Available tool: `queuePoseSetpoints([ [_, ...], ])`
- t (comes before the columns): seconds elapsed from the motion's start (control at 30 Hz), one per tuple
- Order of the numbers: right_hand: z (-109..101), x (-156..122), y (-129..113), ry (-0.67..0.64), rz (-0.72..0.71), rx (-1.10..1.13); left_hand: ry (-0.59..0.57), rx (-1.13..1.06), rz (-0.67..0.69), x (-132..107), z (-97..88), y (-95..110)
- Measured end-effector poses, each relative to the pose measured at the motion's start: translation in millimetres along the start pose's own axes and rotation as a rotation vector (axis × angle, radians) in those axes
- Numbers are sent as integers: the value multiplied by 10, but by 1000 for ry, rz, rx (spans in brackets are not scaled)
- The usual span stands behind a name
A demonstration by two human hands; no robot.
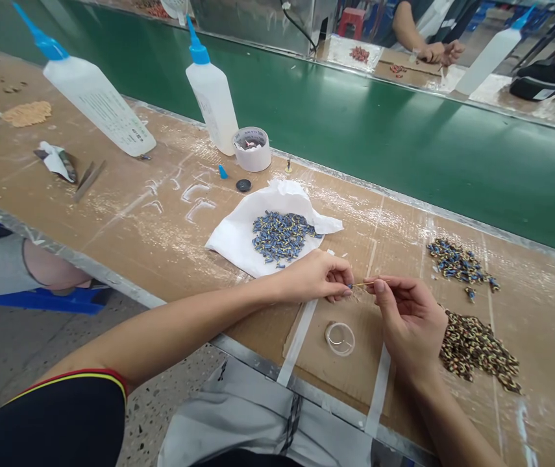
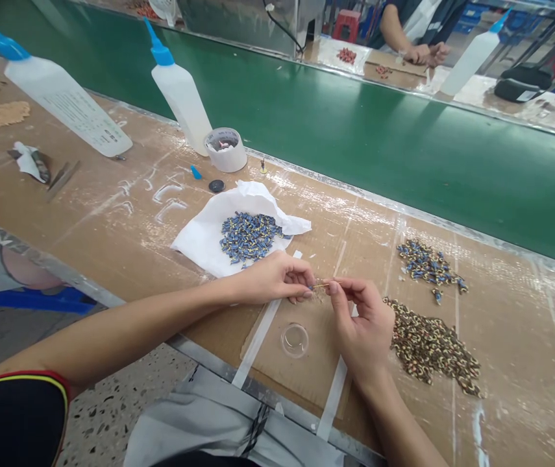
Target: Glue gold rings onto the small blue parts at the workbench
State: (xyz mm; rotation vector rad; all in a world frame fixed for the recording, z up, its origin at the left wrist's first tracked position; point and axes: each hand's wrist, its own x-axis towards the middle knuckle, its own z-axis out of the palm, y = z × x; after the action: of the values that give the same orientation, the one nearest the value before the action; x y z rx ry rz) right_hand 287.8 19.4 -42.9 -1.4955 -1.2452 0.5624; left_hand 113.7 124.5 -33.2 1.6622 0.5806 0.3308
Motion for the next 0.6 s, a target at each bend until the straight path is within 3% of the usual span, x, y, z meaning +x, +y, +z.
queuePoseSetpoints([
  [0.2,-16,-12,3,-28,-39,-39,5,21,5,1,-2,5],
  [0.47,-120,35,-112,-54,-13,88,1,-41,-30,-2,-3,4],
  [0.53,-209,66,-168,-175,-10,164,10,-41,-28,-5,-1,9],
  [0.6,-285,89,-220,-397,-51,193,14,-15,-17,-7,-7,15],
])
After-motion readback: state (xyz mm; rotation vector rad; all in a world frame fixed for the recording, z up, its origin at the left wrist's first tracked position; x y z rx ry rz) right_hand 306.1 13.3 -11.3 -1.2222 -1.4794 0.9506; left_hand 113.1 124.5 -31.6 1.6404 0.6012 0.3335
